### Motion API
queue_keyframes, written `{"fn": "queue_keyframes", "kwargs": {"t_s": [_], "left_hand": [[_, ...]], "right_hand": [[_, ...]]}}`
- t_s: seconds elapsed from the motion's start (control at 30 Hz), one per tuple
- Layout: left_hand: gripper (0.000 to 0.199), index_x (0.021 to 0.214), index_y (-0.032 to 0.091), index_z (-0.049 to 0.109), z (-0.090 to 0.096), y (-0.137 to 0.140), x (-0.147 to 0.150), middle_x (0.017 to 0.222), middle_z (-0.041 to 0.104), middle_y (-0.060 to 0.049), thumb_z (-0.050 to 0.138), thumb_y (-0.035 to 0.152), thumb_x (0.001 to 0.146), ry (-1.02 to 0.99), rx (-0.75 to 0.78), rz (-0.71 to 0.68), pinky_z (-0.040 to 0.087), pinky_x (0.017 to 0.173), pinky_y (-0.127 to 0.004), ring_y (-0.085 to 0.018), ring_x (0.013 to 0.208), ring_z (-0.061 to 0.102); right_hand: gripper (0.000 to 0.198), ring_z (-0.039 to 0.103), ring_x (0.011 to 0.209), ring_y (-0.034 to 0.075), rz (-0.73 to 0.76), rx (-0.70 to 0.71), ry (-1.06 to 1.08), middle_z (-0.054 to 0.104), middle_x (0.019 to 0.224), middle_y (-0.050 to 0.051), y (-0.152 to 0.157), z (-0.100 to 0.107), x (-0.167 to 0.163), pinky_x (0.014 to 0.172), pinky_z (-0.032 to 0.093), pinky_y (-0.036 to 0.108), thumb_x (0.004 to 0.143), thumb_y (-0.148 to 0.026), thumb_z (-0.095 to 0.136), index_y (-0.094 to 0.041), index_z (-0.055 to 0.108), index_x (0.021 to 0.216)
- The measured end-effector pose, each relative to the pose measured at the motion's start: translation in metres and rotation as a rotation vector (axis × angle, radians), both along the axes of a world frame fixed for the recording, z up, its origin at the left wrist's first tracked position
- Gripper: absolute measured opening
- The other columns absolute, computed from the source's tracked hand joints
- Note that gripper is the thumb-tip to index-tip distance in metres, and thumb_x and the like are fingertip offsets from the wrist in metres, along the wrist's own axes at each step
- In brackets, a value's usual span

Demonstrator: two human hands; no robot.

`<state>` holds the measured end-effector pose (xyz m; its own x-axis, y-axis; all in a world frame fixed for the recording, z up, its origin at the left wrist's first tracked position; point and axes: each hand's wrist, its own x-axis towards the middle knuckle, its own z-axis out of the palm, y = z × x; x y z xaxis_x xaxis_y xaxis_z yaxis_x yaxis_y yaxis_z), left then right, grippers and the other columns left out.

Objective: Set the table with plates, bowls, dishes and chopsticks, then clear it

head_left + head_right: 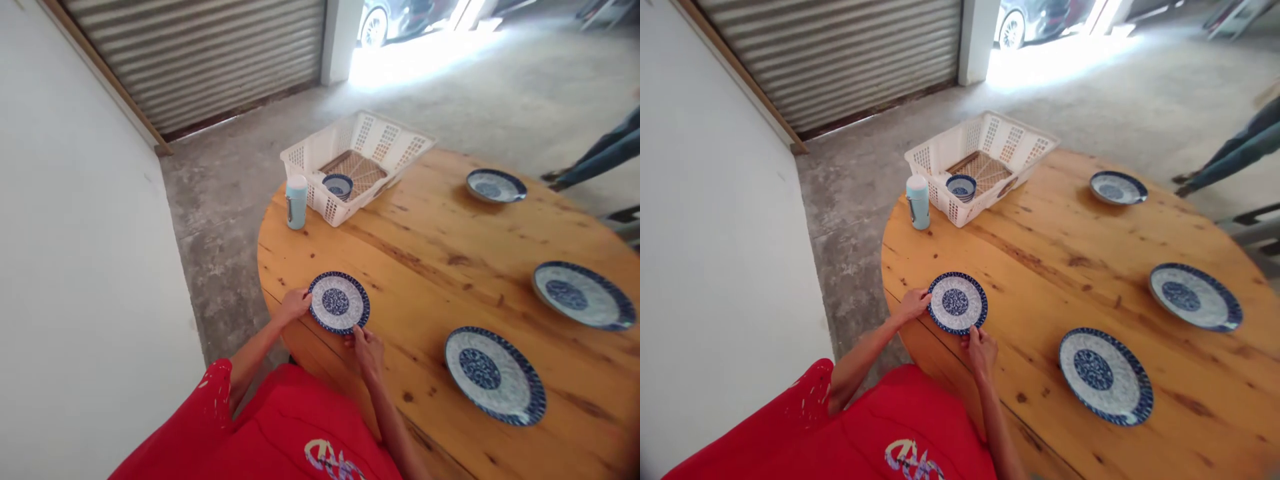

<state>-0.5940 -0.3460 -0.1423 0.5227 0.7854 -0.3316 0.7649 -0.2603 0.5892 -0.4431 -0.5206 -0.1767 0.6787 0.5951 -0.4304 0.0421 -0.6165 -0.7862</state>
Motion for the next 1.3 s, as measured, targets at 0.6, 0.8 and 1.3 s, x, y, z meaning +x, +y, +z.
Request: {"fn": "queue_keyframes", "kwargs": {"t_s": [0.6, 0.8, 1.3], "left_hand": [[0.043, 0.067, 0.018, 0.053, -0.005, 0.000, -0.012, 0.069, 0.061, -0.002, 0.040, 0.039, 0.102, -0.098, -0.005, 0.012, 0.028, 0.063, -0.027, -0.015, 0.068, 0.054], [0.039, 0.071, 0.021, 0.055, 0.003, 0.013, -0.018, 0.065, 0.062, -0.002, 0.036, 0.038, 0.101, -0.163, 0.020, 0.141, 0.036, 0.067, -0.027, -0.016, 0.067, 0.060], [0.038, 0.090, 0.022, 0.063, 0.061, -0.024, 0.028, 0.079, 0.073, -0.004, 0.037, 0.050, 0.092, -0.486, 0.043, 0.216, 0.048, 0.063, -0.026, -0.017, 0.063, 0.065]], "right_hand": [[0.063, 0.066, 0.058, 0.024, -0.099, 0.061, 0.085, 0.071, 0.068, 0.012, -0.023, 0.007, 0.002, 0.056, 0.050, 0.033, 0.075, -0.080, 0.044, -0.022, 0.065, 0.067], [0.067, 0.066, 0.060, 0.023, -0.281, 0.042, 0.152, 0.071, 0.072, 0.010, -0.077, 0.009, -0.001, 0.057, 0.049, 0.032, 0.066, -0.084, 0.050, -0.020, 0.065, 0.076], [0.055, 0.064, 0.066, 0.026, -0.138, 0.066, -0.052, 0.066, 0.062, 0.008, -0.100, 0.020, -0.020, 0.065, 0.048, 0.034, 0.073, -0.076, 0.039, -0.025, 0.055, 0.061]]}}
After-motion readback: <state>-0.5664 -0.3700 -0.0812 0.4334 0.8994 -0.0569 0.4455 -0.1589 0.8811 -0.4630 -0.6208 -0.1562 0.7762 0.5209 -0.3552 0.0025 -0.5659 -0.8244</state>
